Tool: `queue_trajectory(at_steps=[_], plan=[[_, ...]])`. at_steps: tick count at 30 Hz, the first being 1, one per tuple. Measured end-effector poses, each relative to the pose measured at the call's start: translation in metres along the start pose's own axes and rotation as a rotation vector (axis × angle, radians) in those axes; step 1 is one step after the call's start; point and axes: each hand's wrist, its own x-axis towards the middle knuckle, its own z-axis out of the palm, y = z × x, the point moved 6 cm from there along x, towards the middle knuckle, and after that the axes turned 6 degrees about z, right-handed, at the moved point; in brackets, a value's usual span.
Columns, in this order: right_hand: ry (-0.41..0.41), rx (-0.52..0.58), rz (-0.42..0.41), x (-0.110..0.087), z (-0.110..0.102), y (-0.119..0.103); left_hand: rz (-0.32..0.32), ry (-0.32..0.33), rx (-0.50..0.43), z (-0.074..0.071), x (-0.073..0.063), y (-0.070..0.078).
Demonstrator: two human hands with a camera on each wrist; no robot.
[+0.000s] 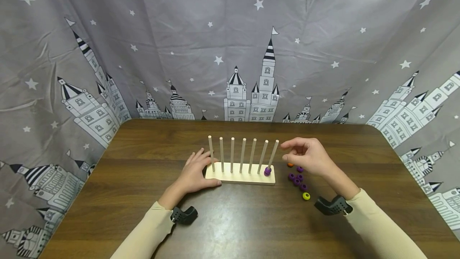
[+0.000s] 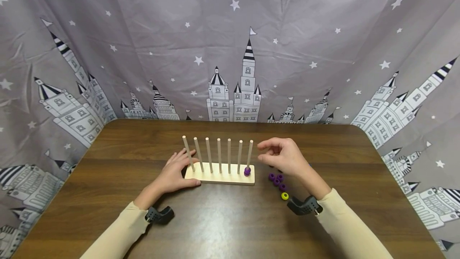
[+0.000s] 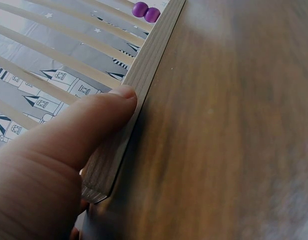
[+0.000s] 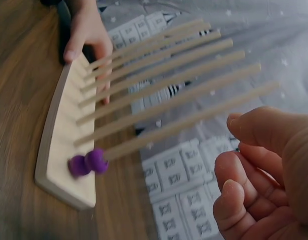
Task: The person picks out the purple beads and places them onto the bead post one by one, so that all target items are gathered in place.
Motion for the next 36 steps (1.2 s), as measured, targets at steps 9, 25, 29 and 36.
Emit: queue_trajectory(at_steps=[9,25,29,36], plan=[[0.062,0.015,0.084,-0.008,-0.018,0.039,0.006,0.007,0.000,-0.001,0.000,0.001],[0.160,-0.137,0.165,-0.016,-0.029,0.092,0.022,0.026,0.006,0.001,0.001,-0.001],[0.165,-0.154,0.208,-0.018,-0.029,0.101,0.017,0.021,0.004,0.000,0.001,0.000],[0.172,-0.188,0.248,-0.019,-0.026,0.116,0.008,0.015,0.003,-0.001,0.000,0.000]])
